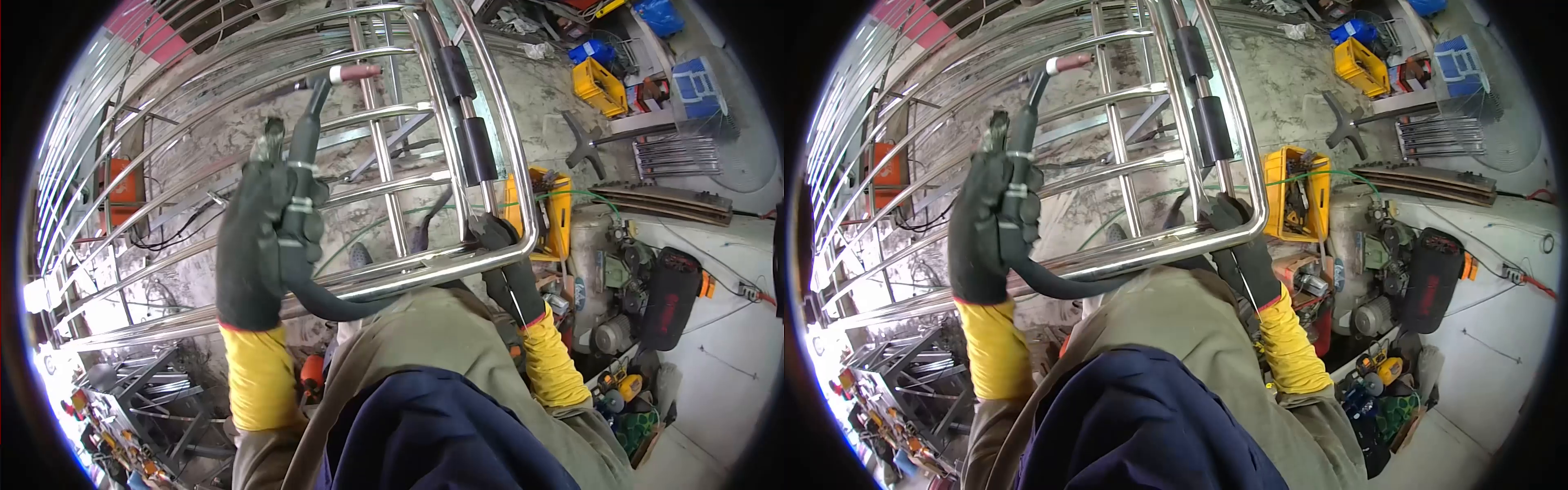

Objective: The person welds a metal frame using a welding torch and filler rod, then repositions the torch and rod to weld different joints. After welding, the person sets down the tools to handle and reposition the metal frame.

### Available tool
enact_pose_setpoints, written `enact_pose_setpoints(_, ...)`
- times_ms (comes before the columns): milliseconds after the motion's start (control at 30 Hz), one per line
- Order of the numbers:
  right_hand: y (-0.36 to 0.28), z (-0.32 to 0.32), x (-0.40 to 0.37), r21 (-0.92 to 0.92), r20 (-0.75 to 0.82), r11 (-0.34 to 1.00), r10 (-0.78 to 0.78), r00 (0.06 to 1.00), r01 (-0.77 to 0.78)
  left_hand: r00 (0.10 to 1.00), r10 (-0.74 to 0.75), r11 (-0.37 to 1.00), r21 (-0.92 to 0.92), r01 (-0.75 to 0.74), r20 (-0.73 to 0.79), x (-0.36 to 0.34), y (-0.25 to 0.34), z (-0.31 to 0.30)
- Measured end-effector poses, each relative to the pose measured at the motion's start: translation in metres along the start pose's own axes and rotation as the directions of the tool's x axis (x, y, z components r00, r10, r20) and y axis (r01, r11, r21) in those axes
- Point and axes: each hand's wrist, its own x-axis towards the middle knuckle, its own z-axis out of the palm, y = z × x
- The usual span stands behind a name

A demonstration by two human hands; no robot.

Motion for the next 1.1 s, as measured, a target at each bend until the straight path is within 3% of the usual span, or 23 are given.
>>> enact_pose_setpoints(100,0.004,0.009,0.000,-0.036,-0.028,0.999,-0.039,0.999,0.038,0.996,-0.043,0.976,0.216,0.025,0.080,0.018,0.018,0.010)
enact_pose_setpoints(167,0.000,0.009,0.006,-0.100,-0.030,0.991,-0.091,0.995,0.088,0.972,-0.192,0.830,0.550,0.088,0.133,0.032,0.011,0.020)
enact_pose_setpoints(233,-0.001,0.014,0.006,-0.083,-0.049,0.992,-0.104,0.993,0.100,0.952,-0.268,0.778,0.616,0.121,0.151,0.042,-0.003,0.030)
enact_pose_setpoints(300,-0.005,0.016,0.009,-0.153,-0.037,0.987,-0.060,0.998,0.054,0.938,-0.308,0.748,0.651,0.134,0.161,0.055,-0.016,0.032)
enact_pose_setpoints(400,-0.009,0.020,0.008,-0.042,-0.096,0.999,-0.032,0.995,0.028,0.943,-0.316,0.712,0.683,0.162,0.106,0.062,-0.025,0.035)
enact_pose_setpoints(467,-0.013,0.015,0.010,-0.078,-0.064,0.997,-0.017,0.998,0.012,0.942,-0.307,0.661,0.743,0.107,0.138,0.066,-0.027,0.036)
enact_pose_setpoints(567,-0.012,0.016,0.005,0.062,-0.101,0.998,0.005,0.995,0.001,0.948,-0.300,0.677,0.724,0.133,0.107,0.063,-0.027,0.043)
enact_pose_setpoints(800,-0.012,0.011,0.003,-0.020,-0.039,1.000,0.012,0.999,-0.013,0.961,-0.261,0.650,0.752,0.107,0.089,0.060,-0.020,0.065)
enact_pose_setpoints(1100,-0.017,0.015,0.003,0.075,-0.097,0.997,0.014,0.995,-0.007,0.947,-0.308,0.630,0.766,0.129,0.094,0.069,-0.029,0.061)
